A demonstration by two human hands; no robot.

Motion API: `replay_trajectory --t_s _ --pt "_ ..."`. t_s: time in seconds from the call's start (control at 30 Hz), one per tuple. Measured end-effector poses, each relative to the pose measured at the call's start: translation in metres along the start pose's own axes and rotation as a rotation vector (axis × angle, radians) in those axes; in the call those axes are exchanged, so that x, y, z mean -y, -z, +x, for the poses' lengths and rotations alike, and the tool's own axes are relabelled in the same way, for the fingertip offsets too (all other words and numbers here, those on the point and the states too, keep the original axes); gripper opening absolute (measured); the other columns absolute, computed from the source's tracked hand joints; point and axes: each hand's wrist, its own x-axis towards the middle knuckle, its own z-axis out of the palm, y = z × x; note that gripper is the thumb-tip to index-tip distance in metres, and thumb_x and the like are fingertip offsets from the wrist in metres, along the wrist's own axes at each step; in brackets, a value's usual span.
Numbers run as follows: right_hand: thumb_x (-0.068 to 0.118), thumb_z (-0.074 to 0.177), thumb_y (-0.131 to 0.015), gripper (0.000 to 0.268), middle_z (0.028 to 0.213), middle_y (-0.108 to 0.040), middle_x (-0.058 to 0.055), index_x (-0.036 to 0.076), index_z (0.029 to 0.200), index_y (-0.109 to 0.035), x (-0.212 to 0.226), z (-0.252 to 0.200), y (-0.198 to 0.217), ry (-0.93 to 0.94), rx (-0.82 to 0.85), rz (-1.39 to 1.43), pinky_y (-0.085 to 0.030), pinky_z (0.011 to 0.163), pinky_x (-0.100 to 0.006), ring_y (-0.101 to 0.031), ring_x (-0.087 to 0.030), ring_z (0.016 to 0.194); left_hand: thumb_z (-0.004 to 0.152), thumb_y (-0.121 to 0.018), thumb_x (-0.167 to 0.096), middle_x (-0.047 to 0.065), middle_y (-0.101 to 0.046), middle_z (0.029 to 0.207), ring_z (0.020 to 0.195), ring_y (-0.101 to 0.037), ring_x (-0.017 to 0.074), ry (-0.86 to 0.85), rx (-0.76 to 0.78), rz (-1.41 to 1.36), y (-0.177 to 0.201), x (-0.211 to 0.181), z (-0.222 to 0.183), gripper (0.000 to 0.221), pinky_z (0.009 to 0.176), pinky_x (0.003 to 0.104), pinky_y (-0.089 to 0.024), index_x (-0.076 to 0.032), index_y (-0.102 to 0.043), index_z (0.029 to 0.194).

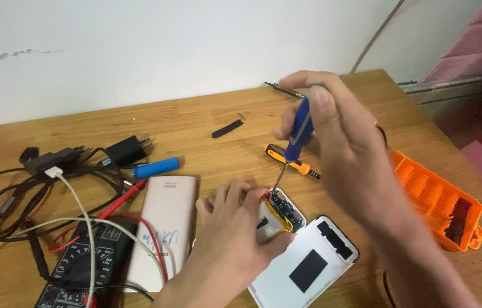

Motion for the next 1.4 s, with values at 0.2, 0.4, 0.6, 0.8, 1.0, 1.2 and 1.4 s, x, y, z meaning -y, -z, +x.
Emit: replay_trajectory --t_s 0.2,0.4,0.6,0.8,1.0,1.2,1.4 --pt "0.040 0.106 -0.034 0.034 0.076 -0.055 -0.002 0.014 0.089 -0.047 0.026 0.011 -0.020 -0.413 -0.087 0.164 -0.051 0.075 -0.029 -0.057 -0.014 0.070 0.073 -0.077 -0.066 0.005 -0.053 0.127 0.125 -0.044 0.0294 0.035 0.011 -0.006 -0.008 0.003 0.001 0.077 0.095 0.057 -0.030 -0.018 -0.062 0.131" --pt "0.031 0.105 -0.039 0.036 0.089 -0.060 0.003 0.016 0.082 -0.062 0.018 0.004 -0.006 -0.230 -0.055 -0.211 -0.044 0.081 -0.027 -0.055 -0.011 0.087 0.074 -0.078 -0.064 0.006 -0.052 0.127 0.122 -0.044 0.0301 0.014 0.019 -0.024 -0.007 0.003 0.000 0.077 0.095 0.054 -0.028 -0.016 -0.061 0.132" --pt "0.032 0.103 -0.047 0.033 0.091 -0.067 0.000 0.008 0.110 -0.069 0.023 -0.009 -0.010 -0.063 -0.036 -0.112 -0.052 0.069 -0.022 -0.062 -0.008 0.075 0.074 -0.076 -0.069 0.005 -0.052 0.128 0.122 -0.044 0.0306 0.042 0.032 -0.002 -0.009 0.003 0.002 0.079 0.093 0.054 -0.031 -0.018 -0.060 0.133" --pt "0.032 0.103 -0.030 0.031 0.083 -0.050 -0.007 0.008 0.105 -0.048 0.020 0.001 -0.027 -0.419 -0.084 0.354 -0.051 0.076 -0.035 -0.050 -0.018 0.076 0.083 -0.068 -0.069 0.008 -0.058 0.117 0.105 -0.053 0.0344 -0.106 -0.038 0.146 0.007 0.000 -0.004 0.075 0.087 0.055 -0.035 -0.012 -0.061 0.130" --pt "0.045 0.107 -0.028 0.041 0.080 -0.043 0.004 0.017 0.083 -0.046 0.009 0.003 -0.017 -0.179 -0.051 -0.108 -0.040 0.070 -0.027 -0.042 -0.010 0.077 0.064 -0.083 -0.080 0.005 -0.069 0.098 0.092 -0.066 0.0335 -0.097 -0.107 0.159 0.023 0.000 0.000 0.081 0.105 0.058 -0.036 -0.018 -0.068 0.114" --pt "0.043 0.106 -0.030 0.041 0.079 -0.054 -0.001 0.015 0.091 -0.057 0.008 -0.002 -0.015 -0.200 0.027 -0.049 -0.048 0.067 -0.029 -0.053 -0.014 0.072 0.067 -0.083 -0.071 0.009 -0.064 0.104 0.099 -0.060 0.0354 -0.135 -0.134 0.162 0.007 0.006 0.000 0.076 0.088 0.048 -0.046 -0.010 -0.069 0.111" --pt "0.023 0.108 -0.045 0.017 0.082 -0.066 -0.011 0.006 0.107 -0.047 0.000 0.002 -0.001 -0.163 -0.112 0.079 -0.065 0.070 -0.030 -0.069 -0.017 0.076 0.066 -0.082 -0.065 0.007 -0.064 0.108 0.099 -0.059 0.0346 -0.145 -0.111 0.134 0.016 0.000 0.002 0.070 0.087 0.050 -0.042 -0.010 -0.070 0.108"
